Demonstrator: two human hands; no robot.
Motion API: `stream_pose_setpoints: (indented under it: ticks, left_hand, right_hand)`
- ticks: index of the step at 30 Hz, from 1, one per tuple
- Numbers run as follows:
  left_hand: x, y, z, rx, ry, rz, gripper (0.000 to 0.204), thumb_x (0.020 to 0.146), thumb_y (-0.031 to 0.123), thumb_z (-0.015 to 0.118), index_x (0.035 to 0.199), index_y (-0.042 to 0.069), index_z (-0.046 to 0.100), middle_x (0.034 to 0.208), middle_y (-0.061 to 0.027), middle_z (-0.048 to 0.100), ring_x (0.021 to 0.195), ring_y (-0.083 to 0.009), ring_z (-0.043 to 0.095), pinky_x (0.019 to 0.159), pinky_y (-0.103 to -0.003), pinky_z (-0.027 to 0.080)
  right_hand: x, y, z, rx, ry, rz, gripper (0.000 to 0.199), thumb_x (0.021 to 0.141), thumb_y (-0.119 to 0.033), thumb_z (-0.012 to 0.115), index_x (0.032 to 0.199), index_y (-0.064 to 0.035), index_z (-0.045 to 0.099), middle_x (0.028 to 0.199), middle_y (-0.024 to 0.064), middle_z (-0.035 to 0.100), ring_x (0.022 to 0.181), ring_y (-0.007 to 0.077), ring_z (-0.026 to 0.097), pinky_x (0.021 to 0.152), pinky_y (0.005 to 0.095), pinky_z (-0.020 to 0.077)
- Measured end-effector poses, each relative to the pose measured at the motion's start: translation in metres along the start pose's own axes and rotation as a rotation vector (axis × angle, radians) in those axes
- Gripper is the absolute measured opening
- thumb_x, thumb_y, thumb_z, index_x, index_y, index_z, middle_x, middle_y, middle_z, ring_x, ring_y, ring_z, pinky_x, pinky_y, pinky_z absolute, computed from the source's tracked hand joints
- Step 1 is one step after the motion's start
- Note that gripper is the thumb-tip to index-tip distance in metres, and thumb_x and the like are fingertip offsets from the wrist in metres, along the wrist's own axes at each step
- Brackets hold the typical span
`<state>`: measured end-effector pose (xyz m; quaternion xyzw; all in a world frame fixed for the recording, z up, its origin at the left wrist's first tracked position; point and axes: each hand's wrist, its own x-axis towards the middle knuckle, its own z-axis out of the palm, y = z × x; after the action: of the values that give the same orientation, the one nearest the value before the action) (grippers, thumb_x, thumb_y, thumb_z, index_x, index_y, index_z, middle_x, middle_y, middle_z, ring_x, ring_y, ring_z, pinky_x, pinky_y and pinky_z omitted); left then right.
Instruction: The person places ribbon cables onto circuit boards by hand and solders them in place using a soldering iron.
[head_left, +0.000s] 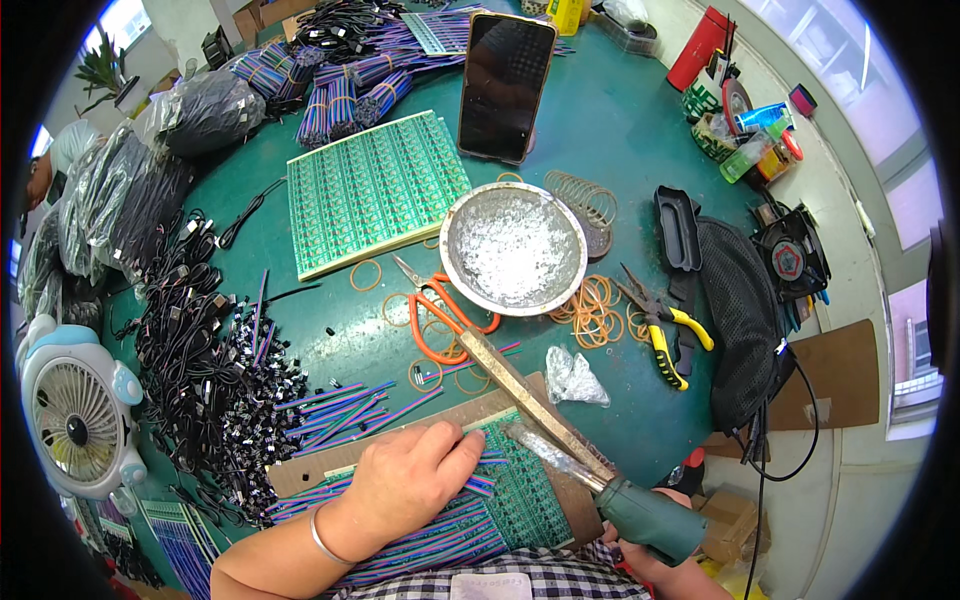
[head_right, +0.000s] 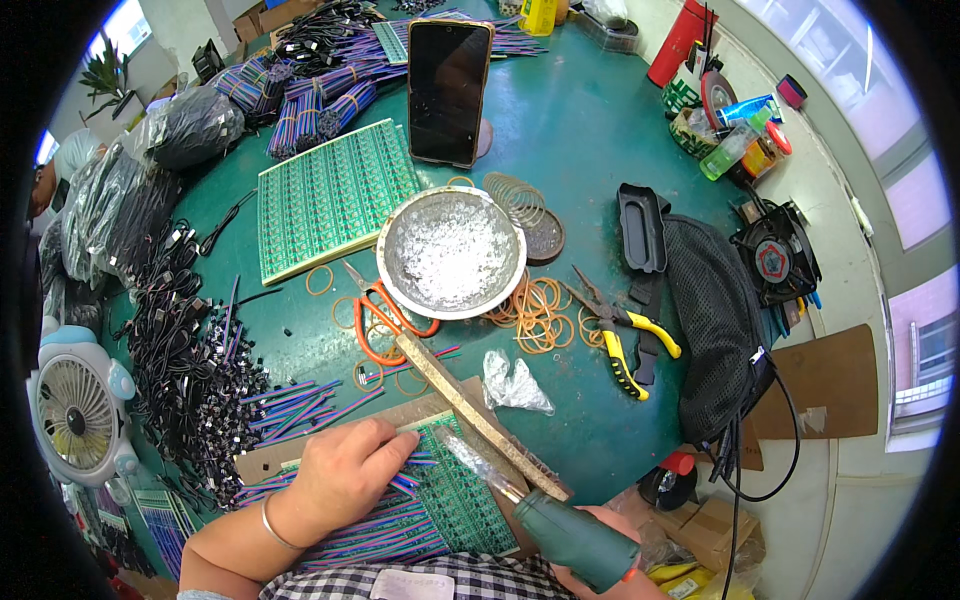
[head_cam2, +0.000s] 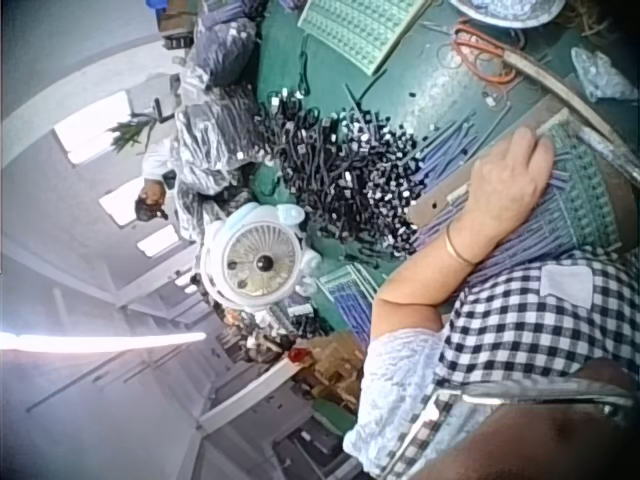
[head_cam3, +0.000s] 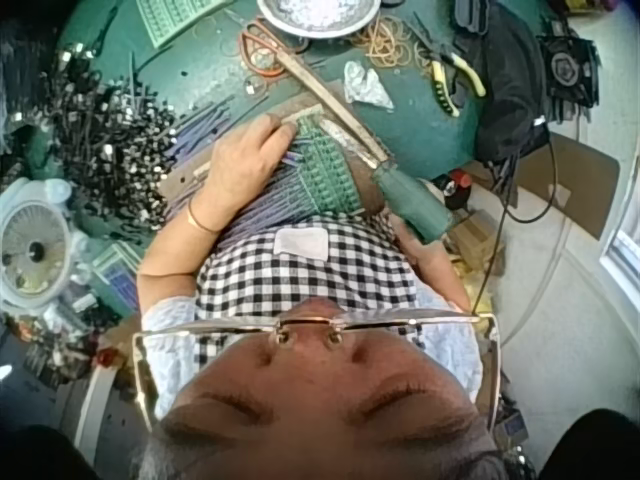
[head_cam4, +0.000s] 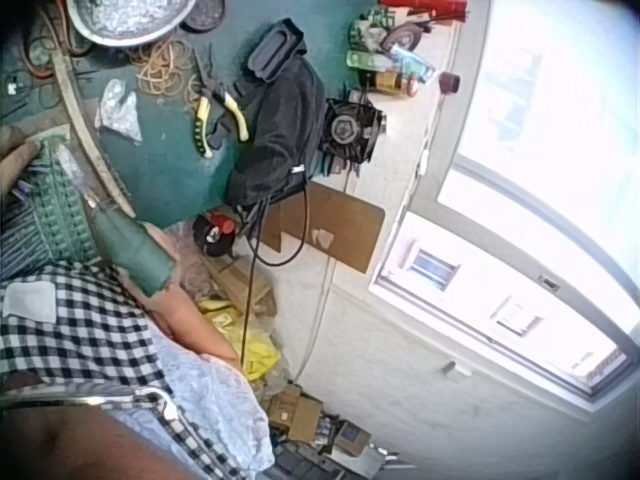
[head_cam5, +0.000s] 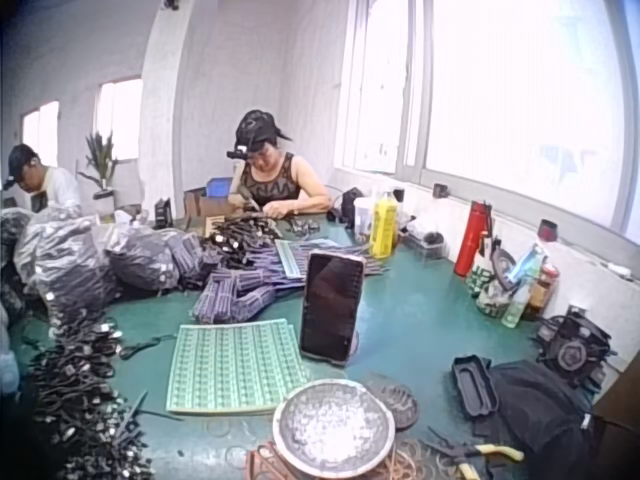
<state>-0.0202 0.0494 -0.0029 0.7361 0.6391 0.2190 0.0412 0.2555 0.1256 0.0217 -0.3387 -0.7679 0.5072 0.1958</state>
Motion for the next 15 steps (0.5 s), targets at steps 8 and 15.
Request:
stream_pose_setpoints:
  ticks: [8,15]
  left_hand:
    - [0.000,0.001,-0.002,-0.014,-0.030,-0.022,0.023,0.069,0.009,0.060,0.092,0.006,0.063,0.080,-0.0050,0.056,0.063,-0.0186,0.059,0.049,-0.030,0.049]
    - [0.000,0.001,0.000,-0.033,-0.031,-0.013,0.023,0.070,0.008,0.060,0.093,0.005,0.062,0.081,-0.0052,0.056,0.063,-0.0190,0.060,0.050,-0.030,0.049]
  right_hand:
    - [-0.002,0.009,0.005,-0.067,0.005,-0.019,0.008,0.078,-0.009,0.060,0.080,-0.0026,0.063,0.064,0.0047,0.063,0.053,0.0157,0.062,0.056,0.0287,0.0503]
    - [-0.013,-0.001,0.003,0.345,0.124,0.400,0.024,0.079,-0.012,0.059,0.100,-0.0005,0.061,0.070,0.0073,0.063,0.056,0.0161,0.060,0.059,0.0286,0.0500]
